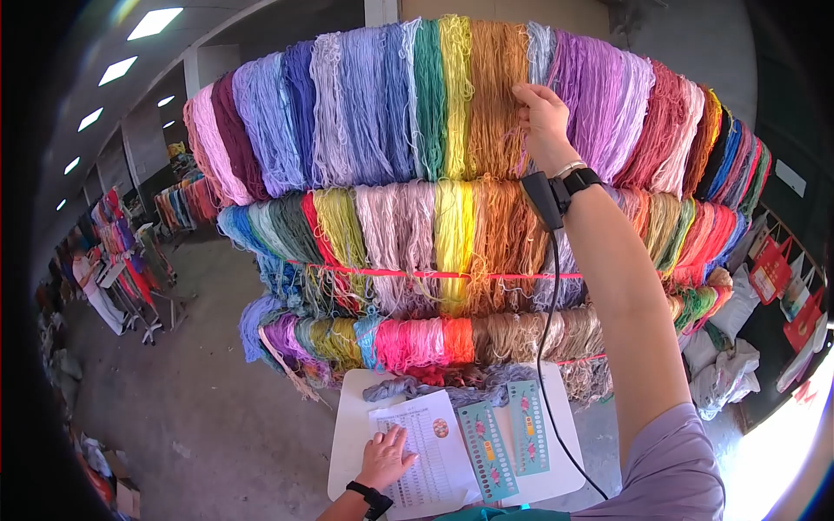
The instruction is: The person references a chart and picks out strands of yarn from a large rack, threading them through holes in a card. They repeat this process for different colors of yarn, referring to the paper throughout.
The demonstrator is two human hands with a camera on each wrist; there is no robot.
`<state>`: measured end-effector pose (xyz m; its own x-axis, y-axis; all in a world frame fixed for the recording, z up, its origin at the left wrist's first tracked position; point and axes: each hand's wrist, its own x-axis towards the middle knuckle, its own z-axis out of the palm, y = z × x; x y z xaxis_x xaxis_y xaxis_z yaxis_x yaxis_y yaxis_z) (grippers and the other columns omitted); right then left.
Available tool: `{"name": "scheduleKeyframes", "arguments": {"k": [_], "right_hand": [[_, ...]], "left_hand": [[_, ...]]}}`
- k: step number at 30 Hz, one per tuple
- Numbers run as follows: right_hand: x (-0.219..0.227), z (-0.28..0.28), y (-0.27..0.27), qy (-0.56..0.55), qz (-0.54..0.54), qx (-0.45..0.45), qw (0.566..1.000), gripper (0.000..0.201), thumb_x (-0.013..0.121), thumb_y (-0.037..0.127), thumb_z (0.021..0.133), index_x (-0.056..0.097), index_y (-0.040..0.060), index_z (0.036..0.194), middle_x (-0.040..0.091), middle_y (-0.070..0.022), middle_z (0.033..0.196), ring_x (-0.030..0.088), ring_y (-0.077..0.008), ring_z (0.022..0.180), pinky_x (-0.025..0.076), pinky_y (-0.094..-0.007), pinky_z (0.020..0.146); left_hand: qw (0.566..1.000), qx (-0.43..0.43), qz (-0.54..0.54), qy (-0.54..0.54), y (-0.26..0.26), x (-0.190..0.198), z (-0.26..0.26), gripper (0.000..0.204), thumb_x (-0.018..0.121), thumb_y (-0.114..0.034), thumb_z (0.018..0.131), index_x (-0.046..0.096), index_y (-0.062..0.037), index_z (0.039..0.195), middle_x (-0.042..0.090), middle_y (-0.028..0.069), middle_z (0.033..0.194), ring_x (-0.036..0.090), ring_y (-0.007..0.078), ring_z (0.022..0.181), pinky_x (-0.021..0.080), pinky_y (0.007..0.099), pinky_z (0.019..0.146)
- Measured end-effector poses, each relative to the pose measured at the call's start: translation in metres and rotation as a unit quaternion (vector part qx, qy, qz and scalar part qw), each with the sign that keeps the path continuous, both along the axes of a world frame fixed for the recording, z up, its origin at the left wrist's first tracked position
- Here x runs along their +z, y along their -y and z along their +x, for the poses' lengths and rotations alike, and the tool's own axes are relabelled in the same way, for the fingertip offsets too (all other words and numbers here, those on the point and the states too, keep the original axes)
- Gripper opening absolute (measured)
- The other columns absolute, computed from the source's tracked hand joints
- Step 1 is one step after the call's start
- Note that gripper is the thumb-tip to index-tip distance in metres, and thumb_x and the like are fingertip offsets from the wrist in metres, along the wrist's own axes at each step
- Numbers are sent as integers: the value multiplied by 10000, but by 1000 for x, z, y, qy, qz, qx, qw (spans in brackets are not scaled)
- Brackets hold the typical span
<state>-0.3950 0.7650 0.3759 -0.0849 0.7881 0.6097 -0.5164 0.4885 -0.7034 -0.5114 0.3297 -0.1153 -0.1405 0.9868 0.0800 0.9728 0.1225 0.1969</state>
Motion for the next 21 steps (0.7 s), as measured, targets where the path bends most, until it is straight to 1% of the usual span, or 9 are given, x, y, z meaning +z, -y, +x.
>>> {"name": "scheduleKeyframes", "arguments": {"k": [3, 6, 9, 12, 14, 15, 18, 19, 21], "right_hand": [[-1, 4, 3, 0, -10, 20, 1000, 109, 748, 79, 830, 703, 53, 926, 573, 37, 722, 476, -55, 593, 351, -216, 490], [0, 7, 7, -4, -6, 13, 1000, 101, 740, 76, 840, 704, 44, 929, 589, 28, 737, 481, -56, 591, 353, -217, 485], [0, 12, 14, -25, -23, 53, 998, 111, 726, 67, 851, 704, 34, 955, 593, 22, 722, 480, -57, 577, 348, -212, 475], [0, 21, 29, -4, -38, 49, 998, 73, 697, 58, 894, 663, 40, 956, 594, -1, 721, 488, -62, 571, 361, -188, 482], [2, 24, 23, -7, -19, 57, 998, 53, 669, 59, 904, 641, 32, 940, 559, 23, 678, 443, -57, 530, 314, -202, 456], [-6, 30, 23, -6, -21, 58, 998, 46, 655, 60, 909, 631, 29, 932, 541, 35, 656, 421, -54, 510, 291, -209, 442], [-32, 63, 37, 56, 18, 136, 989, 54, 634, 69, 924, 597, 48, 892, 465, 56, 620, 353, -45, 484, 238, -226, 430], [-46, 76, 55, 80, 12, 131, 988, 63, 640, 91, 925, 601, 60, 886, 388, 69, 598, 300, -42, 472, 192, -238, 429], [-92, 118, 89, 174, 4, 81, 981, 87, 657, 136, 920, 607, 72, 888, 395, 74, 598, 304, -39, 482, 179, -242, 435]], "left_hand": [[1000, 1, 2, 1, 3, -1, 0, 666, 663, -476, 846, 544, -75, 1363, 498, 105, 1419, 530, 288, 1036, 466, 419, 891], [1000, 1, 2, -1, 7, 0, 2, 665, 664, -477, 842, 546, -75, 1359, 497, 105, 1422, 535, 290, 1030, 471, 423, 886], [1000, 3, 6, -13, 10, 1, 3, 676, 675, -486, 832, 549, -88, 1363, 509, 87, 1424, 549, 277, 1037, 479, 419, 868], [1000, 1, 16, -17, 8, 0, 2, 670, 688, -480, 823, 562, -89, 1353, 517, 81, 1422, 559, 271, 1037, 484, 414, 858], [999, 1, 32, -17, 1, -2, -1, 661, 698, -469, 817, 573, -83, 1339, 520, 85, 1418, 562, 273, 1031, 486, 412, 856], [999, -2, 31, -15, 4, -2, 0, 657, 703, -464, 814, 578, -79, 1332, 522, 87, 1416, 564, 275, 1029, 487, 411, 856], [999, -8, 34, -12, 4, 0, 0, 653, 713, -453, 808, 583, -71, 1322, 526, 95, 1410, 564, 281, 1033, 488, 414, 858], [999, -9, 35, -12, 3, 2, 0, 653, 715, -450, 806, 584, -69, 1321, 528, 97, 1408, 563, 283, 1037, 488, 416, 859], [999, -11, 37, -14, 2, 3, -1, 656, 722, -442, 801, 582, -73, 1324, 528, 97, 1406, 560, 290, 1050, 489, 419, 868]]}}
